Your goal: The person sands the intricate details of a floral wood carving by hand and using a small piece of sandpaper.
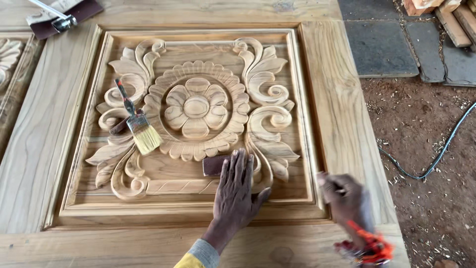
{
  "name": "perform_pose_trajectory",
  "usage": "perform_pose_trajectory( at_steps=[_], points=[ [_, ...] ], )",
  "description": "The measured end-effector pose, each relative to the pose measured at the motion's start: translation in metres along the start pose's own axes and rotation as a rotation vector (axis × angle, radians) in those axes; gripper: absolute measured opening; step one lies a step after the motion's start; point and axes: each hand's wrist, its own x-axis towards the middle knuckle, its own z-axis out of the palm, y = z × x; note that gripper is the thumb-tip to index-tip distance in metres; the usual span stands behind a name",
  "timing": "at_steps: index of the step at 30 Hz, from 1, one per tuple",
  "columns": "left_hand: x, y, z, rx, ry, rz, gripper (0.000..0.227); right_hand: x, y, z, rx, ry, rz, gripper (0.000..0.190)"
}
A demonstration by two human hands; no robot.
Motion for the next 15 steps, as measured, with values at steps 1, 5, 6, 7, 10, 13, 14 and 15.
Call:
perform_pose_trajectory(
  at_steps=[1, 5, 6, 7, 10, 13, 14, 15],
  points=[
    [0.005, 0.004, 0.001, -0.004, -0.004, 0.012, 0.092, -0.006, -0.006, 0.004, 0.010, -0.047, 0.043, 0.025],
    [0.022, 0.018, 0.002, 0.041, -0.069, 0.009, 0.096, -0.007, -0.011, 0.017, -0.125, 0.085, -0.294, 0.021],
    [0.025, 0.019, 0.003, 0.036, -0.069, -0.006, 0.096, 0.001, -0.010, 0.019, -0.131, 0.095, -0.324, 0.019],
    [0.028, 0.019, 0.004, 0.066, -0.094, -0.009, 0.097, 0.011, -0.007, 0.021, -0.137, 0.104, -0.355, 0.017],
    [0.035, 0.019, 0.007, 0.079, -0.099, -0.032, 0.097, 0.083, -0.007, 0.035, -0.227, 0.166, -0.511, 0.017],
    [0.043, 0.018, 0.010, 0.016, -0.029, -0.105, 0.096, 0.153, -0.018, 0.050, -0.301, 0.297, -0.680, 0.014],
    [0.040, 0.019, 0.011, -0.028, 0.005, -0.161, 0.095, 0.165, -0.018, 0.049, -0.299, 0.271, -0.695, 0.014],
    [0.039, 0.022, 0.014, -0.024, 0.009, -0.190, 0.095, 0.174, -0.019, 0.047, -0.338, 0.259, -0.718, 0.015]
  ],
)
